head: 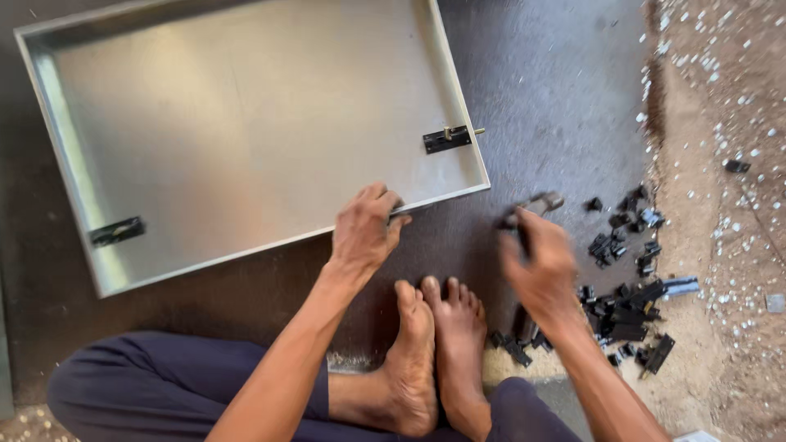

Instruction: The person positions small black brackets on the rim of a metal tray and secures them by tapping them into place with a hammer. They then lift the completed tray and place it onto a stack of similar trays.

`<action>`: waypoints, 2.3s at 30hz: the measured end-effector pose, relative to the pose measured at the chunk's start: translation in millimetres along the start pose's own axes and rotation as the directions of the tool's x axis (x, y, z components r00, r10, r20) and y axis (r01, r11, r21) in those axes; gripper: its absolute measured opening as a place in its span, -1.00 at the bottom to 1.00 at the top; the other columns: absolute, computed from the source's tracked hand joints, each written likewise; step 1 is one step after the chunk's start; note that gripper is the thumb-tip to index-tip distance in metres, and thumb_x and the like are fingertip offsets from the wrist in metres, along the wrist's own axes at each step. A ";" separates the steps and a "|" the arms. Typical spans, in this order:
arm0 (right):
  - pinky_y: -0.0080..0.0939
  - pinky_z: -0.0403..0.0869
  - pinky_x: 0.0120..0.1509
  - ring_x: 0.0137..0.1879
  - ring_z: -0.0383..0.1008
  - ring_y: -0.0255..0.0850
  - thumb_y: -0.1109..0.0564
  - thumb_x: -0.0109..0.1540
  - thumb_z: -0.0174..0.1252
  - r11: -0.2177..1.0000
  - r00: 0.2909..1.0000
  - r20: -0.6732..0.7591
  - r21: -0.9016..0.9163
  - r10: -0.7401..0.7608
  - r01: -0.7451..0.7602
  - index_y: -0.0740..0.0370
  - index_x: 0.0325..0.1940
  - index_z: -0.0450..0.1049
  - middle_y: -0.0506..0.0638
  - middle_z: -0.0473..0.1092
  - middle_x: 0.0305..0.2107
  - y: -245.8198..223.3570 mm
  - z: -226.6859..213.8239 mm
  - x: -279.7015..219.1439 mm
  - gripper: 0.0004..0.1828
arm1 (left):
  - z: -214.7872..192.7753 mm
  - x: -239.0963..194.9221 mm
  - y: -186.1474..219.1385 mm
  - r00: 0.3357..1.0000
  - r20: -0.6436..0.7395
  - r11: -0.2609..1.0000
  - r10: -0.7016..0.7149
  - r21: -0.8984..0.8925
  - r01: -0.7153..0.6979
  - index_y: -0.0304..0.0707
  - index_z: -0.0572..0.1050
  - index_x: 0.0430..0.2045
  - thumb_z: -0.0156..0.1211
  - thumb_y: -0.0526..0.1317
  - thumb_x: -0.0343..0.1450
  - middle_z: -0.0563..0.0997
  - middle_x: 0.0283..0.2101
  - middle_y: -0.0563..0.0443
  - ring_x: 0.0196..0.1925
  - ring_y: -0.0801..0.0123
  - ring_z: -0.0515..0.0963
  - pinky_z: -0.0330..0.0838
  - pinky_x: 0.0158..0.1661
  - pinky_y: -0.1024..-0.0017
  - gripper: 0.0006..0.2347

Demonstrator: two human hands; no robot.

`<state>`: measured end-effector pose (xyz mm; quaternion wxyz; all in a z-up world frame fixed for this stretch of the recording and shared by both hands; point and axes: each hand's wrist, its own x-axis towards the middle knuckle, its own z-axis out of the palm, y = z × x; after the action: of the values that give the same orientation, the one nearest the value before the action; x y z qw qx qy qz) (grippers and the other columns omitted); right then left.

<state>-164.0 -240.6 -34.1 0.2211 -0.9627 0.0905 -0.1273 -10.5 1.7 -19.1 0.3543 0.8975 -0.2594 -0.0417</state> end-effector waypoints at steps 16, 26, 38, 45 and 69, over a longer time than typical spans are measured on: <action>-0.33 0.43 -0.51 -0.49 0.41 -0.42 -0.18 0.34 0.04 0.837 0.848 0.309 0.215 0.430 -0.503 0.30 0.13 0.36 -0.11 0.44 -0.51 21.7 -63.5 -72.3 -0.49 | 58.2 -24.2 -34.3 0.999 0.043 0.999 -0.017 0.045 0.015 -0.28 0.61 -0.42 0.43 -0.24 0.30 0.53 -0.32 0.00 -0.22 0.22 0.53 0.46 -0.15 0.27 -0.86; -0.27 0.24 -0.58 -0.61 0.22 -0.35 -0.27 0.43 -0.18 0.829 0.821 0.408 0.221 0.399 -0.513 0.21 -0.42 0.31 -0.11 0.24 -0.71 -17.4 16.0 -47.8 -0.43 | 61.0 -24.2 -39.4 0.999 0.035 0.999 -0.023 0.041 0.021 -0.26 0.62 -0.41 0.41 -0.24 0.33 0.56 -0.32 0.02 -0.21 0.26 0.54 0.47 -0.16 0.30 -0.89; -0.31 0.24 -0.61 -0.64 0.22 -0.40 -0.20 0.42 -0.16 0.766 0.806 0.384 0.296 0.451 -0.570 0.19 -0.48 0.30 -0.14 0.22 -0.74 -23.8 5.2 -44.6 -0.47 | 64.7 -23.1 -43.5 0.999 -0.024 0.999 0.037 0.039 -0.036 -0.28 0.62 -0.41 0.42 -0.25 0.30 0.58 -0.32 0.00 -0.21 0.27 0.55 0.48 -0.17 0.31 -0.88; -0.32 0.23 -0.59 -0.64 0.21 -0.42 -0.18 0.43 -0.13 0.815 0.876 0.331 0.353 0.351 -0.460 0.22 -0.44 0.29 -0.16 0.21 -0.75 -24.6 -0.2 -35.2 -0.49 | 71.5 -18.1 -47.5 1.000 0.010 0.999 0.001 0.045 -0.001 -0.27 0.63 -0.41 0.42 -0.22 0.29 0.58 -0.34 0.05 -0.24 0.34 0.53 0.50 -0.16 0.37 -0.86; -0.36 0.43 -0.63 -0.53 0.44 -0.30 -0.18 0.43 -0.08 0.799 0.968 0.191 0.550 0.163 -0.243 0.23 -0.27 0.34 -0.05 0.42 -0.50 -24.8 -19.1 -12.6 -0.56 | 50.1 147.0 -76.9 0.912 0.256 0.932 -0.321 -0.084 0.352 -0.19 0.63 -0.69 0.69 -0.12 -0.05 0.68 -0.53 -0.02 -0.40 0.26 0.68 0.55 -0.30 0.28 -0.70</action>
<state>-178.5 -223.4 -8.9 0.5158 -0.8438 0.1361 -0.0592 136.8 -54.7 -91.0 0.3649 0.8927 -0.1380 -0.2258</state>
